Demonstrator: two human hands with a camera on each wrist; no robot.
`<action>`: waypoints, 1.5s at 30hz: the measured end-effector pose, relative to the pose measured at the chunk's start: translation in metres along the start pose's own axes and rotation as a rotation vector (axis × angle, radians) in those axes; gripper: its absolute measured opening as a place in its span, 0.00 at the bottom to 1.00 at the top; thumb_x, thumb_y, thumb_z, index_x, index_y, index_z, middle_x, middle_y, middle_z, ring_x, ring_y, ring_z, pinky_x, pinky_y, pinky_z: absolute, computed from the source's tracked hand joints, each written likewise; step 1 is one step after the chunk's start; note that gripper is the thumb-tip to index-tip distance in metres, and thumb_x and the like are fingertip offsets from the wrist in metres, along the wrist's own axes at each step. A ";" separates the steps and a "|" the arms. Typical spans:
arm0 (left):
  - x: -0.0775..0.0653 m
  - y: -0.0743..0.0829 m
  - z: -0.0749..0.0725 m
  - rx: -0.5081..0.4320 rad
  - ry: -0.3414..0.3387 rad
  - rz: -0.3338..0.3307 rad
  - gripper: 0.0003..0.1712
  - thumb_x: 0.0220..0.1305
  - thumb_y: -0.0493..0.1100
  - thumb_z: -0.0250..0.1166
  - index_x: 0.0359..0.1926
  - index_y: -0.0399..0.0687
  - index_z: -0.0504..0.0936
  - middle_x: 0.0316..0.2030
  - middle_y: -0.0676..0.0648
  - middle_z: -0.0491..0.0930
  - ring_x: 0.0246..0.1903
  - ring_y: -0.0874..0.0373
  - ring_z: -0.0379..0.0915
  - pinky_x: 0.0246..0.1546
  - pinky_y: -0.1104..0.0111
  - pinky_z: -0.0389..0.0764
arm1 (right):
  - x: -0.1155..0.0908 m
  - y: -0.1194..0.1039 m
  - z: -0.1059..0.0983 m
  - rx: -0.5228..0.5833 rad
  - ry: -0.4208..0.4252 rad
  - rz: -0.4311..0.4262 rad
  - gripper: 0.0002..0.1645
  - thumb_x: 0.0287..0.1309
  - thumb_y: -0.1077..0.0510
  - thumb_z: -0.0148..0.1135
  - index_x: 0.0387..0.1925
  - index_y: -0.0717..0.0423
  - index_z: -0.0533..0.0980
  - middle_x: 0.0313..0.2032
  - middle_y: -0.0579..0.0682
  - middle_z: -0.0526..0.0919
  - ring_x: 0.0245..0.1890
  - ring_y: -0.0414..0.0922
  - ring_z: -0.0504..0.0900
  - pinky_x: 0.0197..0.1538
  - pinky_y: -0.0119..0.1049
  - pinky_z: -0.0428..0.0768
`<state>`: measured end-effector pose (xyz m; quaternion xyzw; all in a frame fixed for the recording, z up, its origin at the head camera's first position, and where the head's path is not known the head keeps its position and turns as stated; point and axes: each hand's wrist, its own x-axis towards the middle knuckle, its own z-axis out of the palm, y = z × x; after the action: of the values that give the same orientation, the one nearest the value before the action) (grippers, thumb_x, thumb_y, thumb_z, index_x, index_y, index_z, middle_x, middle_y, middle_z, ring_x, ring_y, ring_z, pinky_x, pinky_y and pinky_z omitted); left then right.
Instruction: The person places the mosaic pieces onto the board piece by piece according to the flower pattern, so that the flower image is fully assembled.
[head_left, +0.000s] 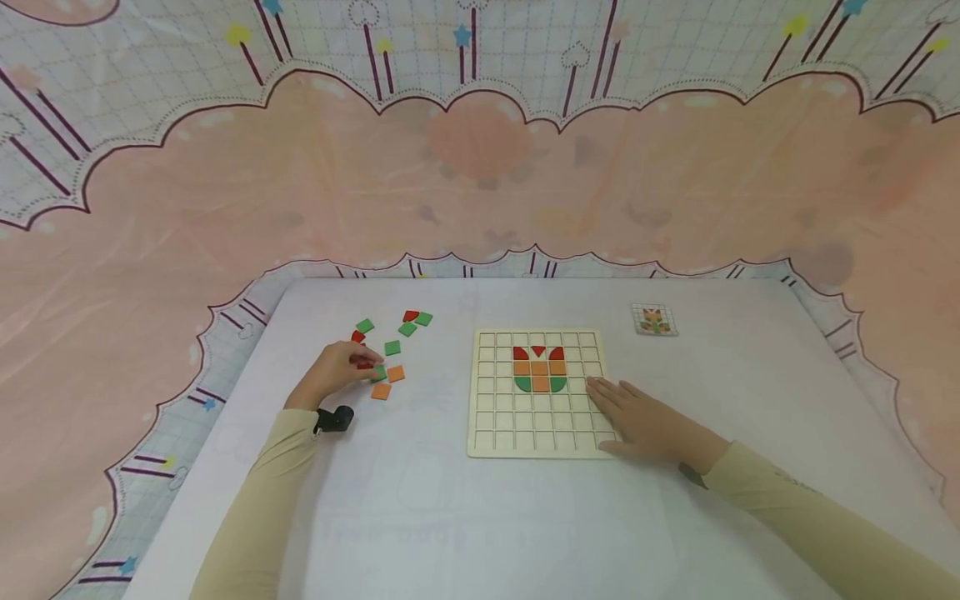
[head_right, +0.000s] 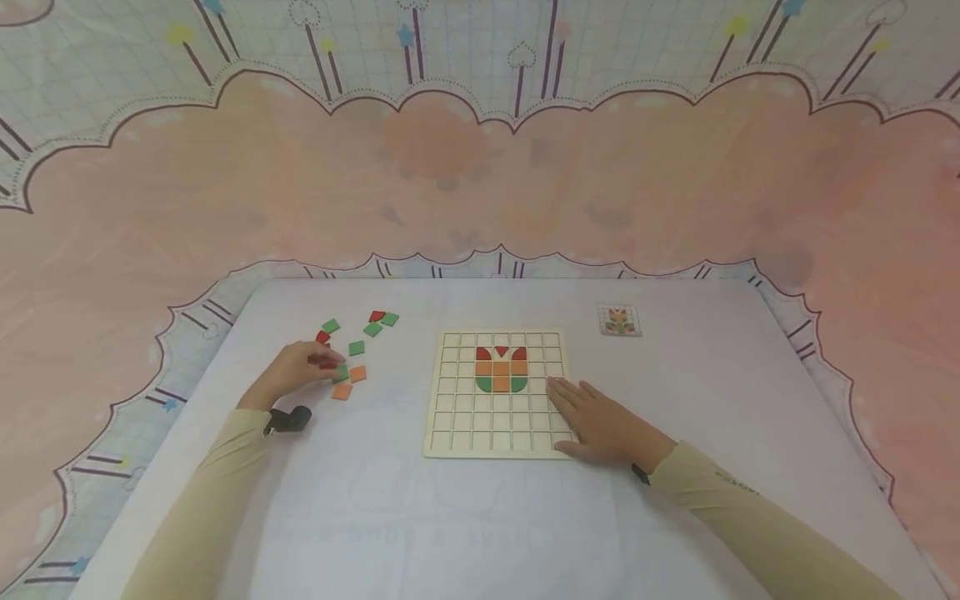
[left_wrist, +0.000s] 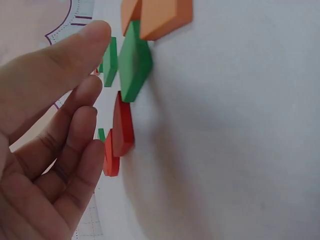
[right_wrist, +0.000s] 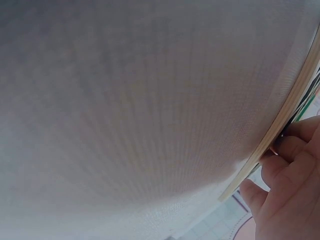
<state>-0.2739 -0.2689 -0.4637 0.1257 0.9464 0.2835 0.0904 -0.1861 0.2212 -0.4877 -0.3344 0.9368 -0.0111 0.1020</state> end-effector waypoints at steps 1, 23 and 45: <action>0.000 -0.001 0.001 0.005 -0.004 -0.007 0.15 0.53 0.41 0.70 0.42 0.40 0.85 0.34 0.43 0.82 0.35 0.54 0.69 0.37 0.68 0.69 | 0.000 0.000 0.000 -0.003 -0.001 0.002 0.50 0.61 0.34 0.50 0.72 0.58 0.48 0.74 0.53 0.48 0.73 0.51 0.49 0.72 0.51 0.54; 0.006 -0.005 0.005 0.044 0.031 -0.034 0.17 0.51 0.41 0.71 0.43 0.41 0.84 0.40 0.41 0.82 0.43 0.48 0.73 0.50 0.54 0.73 | 0.001 0.000 -0.001 -0.006 -0.003 -0.007 0.50 0.61 0.34 0.49 0.72 0.59 0.48 0.73 0.55 0.49 0.73 0.52 0.50 0.72 0.51 0.54; -0.004 -0.010 0.003 0.055 0.027 -0.100 0.16 0.51 0.39 0.71 0.41 0.36 0.83 0.30 0.43 0.79 0.32 0.53 0.70 0.36 0.68 0.71 | 0.000 0.001 -0.001 -0.004 -0.002 -0.007 0.50 0.61 0.33 0.48 0.72 0.59 0.47 0.74 0.54 0.48 0.73 0.52 0.49 0.72 0.51 0.53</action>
<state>-0.2707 -0.2763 -0.4713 0.0767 0.9601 0.2541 0.0883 -0.1869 0.2216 -0.4870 -0.3380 0.9356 -0.0094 0.1021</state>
